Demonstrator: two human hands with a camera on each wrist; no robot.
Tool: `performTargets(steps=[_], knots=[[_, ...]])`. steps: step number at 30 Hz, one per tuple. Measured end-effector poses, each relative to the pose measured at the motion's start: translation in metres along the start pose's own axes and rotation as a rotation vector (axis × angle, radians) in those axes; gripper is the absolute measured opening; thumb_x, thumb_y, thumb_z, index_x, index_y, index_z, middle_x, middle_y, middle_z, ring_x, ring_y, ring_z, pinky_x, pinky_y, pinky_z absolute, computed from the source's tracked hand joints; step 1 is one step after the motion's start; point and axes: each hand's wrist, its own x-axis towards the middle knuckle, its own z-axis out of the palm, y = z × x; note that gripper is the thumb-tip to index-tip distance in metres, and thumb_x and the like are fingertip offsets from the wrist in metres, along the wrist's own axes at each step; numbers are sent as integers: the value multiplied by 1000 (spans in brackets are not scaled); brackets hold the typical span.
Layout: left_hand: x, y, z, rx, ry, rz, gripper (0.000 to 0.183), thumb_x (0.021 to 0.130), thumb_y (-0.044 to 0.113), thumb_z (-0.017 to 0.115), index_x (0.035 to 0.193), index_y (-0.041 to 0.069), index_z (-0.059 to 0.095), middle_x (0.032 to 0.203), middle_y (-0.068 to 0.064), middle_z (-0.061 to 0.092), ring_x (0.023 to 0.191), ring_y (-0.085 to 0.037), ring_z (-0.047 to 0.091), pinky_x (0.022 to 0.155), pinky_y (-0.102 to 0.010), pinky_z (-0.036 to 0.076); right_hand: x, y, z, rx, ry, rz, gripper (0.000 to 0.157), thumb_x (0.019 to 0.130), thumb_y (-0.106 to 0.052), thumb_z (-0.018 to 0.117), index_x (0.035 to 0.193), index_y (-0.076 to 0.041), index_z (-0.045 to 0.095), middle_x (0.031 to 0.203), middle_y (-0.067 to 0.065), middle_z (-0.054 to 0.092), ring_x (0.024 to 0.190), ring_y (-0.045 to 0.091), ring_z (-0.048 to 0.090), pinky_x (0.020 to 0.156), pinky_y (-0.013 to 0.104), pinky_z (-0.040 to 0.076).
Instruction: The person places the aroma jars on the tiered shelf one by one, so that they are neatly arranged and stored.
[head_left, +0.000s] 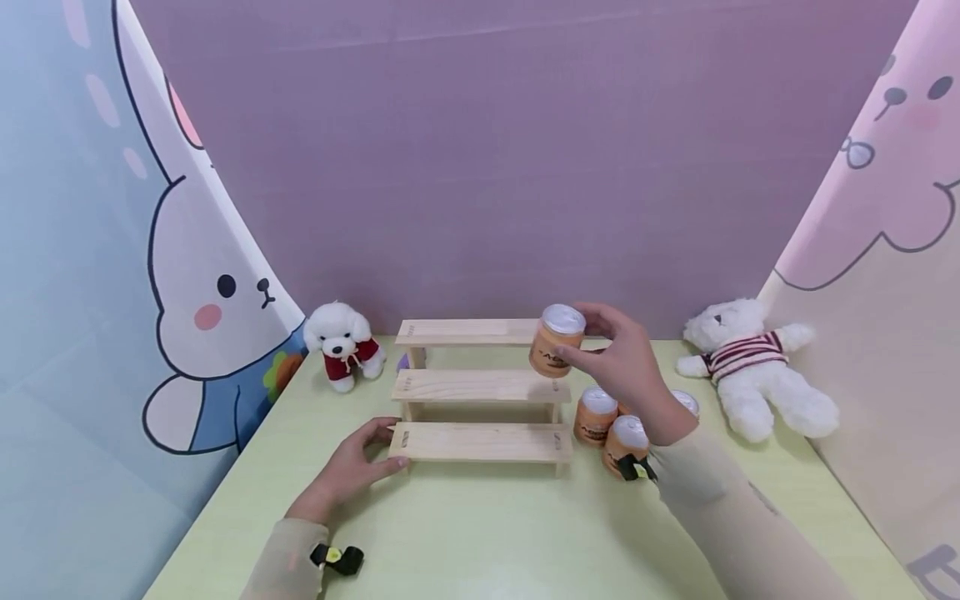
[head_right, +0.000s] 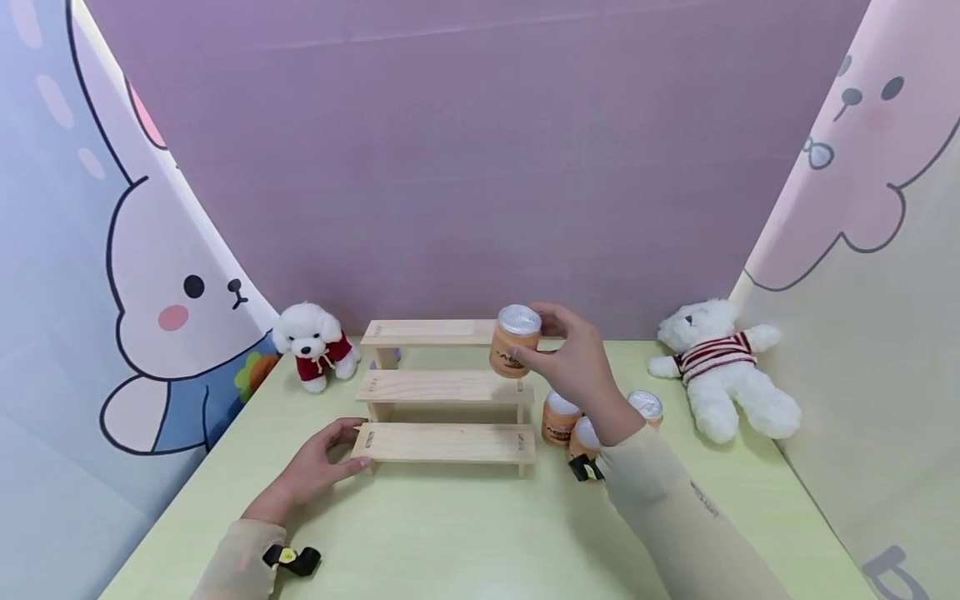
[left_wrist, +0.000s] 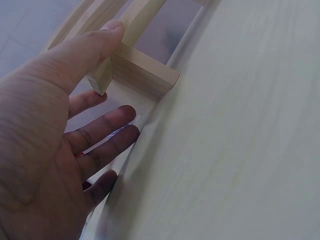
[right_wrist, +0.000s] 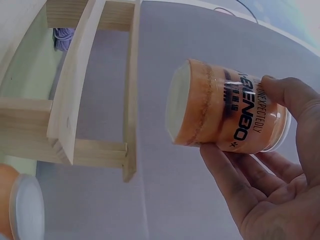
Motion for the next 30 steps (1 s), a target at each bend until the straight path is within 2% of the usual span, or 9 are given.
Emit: performTargets(steps=[11,24,30], knots=[[-2,-2,0,15,6,-19,70,85,43,89,144,25,57,123,0,68,130,-29,57,116,-66,32,34,3,31,-4,-1,12,62,85,-32,91,138,-16,65,118,2,70,108,24,66,99,53,51],[-2,0,0,18,13,-6,68,85,41,89,143,26,57,123,0,68,129,-28,58,115,-66,33,66,-1,65,75,-34,79,69,82,-34,92,142,-16,62,122,2,69,109,21,66,91,45,58],[-3,1,0,10,8,-12,68,86,42,88,144,25,57,125,0,67,129,-29,57,114,-67,35,74,-5,76,47,-40,92,70,81,-37,93,141,-17,63,122,1,69,109,20,65,88,43,58]])
